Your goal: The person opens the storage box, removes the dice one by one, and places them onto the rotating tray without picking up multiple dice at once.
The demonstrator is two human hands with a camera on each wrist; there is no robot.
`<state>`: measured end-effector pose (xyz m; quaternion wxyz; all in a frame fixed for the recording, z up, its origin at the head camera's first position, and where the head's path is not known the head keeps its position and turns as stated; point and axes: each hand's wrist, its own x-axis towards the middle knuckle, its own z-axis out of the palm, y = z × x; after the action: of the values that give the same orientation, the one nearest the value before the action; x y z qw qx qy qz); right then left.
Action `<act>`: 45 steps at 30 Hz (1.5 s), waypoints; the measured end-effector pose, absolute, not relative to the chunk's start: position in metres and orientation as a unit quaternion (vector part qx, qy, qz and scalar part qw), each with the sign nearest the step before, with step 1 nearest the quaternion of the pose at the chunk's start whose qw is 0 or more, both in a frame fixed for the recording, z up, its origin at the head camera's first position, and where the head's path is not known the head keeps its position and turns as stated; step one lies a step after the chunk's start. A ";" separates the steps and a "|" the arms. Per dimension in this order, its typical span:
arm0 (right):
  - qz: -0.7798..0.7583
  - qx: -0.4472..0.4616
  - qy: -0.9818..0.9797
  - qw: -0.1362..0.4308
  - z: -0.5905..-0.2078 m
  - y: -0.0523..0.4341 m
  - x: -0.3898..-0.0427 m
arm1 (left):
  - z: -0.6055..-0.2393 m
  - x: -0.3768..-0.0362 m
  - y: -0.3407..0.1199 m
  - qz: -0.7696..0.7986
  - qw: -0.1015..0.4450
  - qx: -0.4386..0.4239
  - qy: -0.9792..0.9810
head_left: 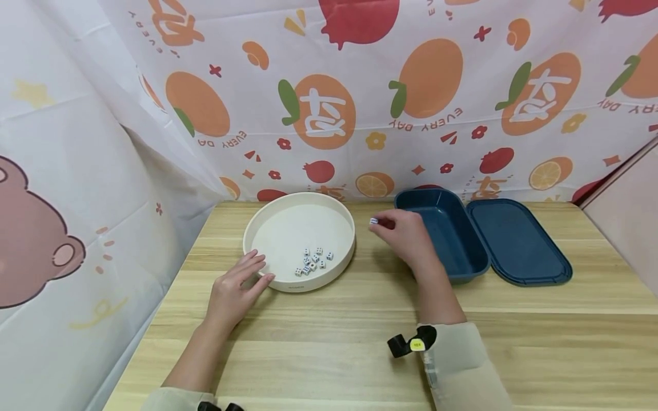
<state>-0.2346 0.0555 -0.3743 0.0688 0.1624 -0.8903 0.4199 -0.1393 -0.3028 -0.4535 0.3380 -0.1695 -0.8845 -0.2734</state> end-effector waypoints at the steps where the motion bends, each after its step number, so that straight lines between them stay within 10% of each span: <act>1: 0.424 0.172 -0.886 0.073 -0.375 0.048 -0.233 | -0.454 -0.139 -0.303 -0.274 0.338 -0.169 -0.884; 45: 0.367 0.282 -0.884 0.068 -0.427 -0.028 -0.219 | -0.454 -0.140 -0.302 -0.226 0.345 -0.219 -0.884</act>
<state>-0.2189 -0.0277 -0.4266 0.0681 0.2819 -0.8837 0.3674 -0.1403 -0.3017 -0.4543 0.3451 -0.2188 -0.8843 -0.2259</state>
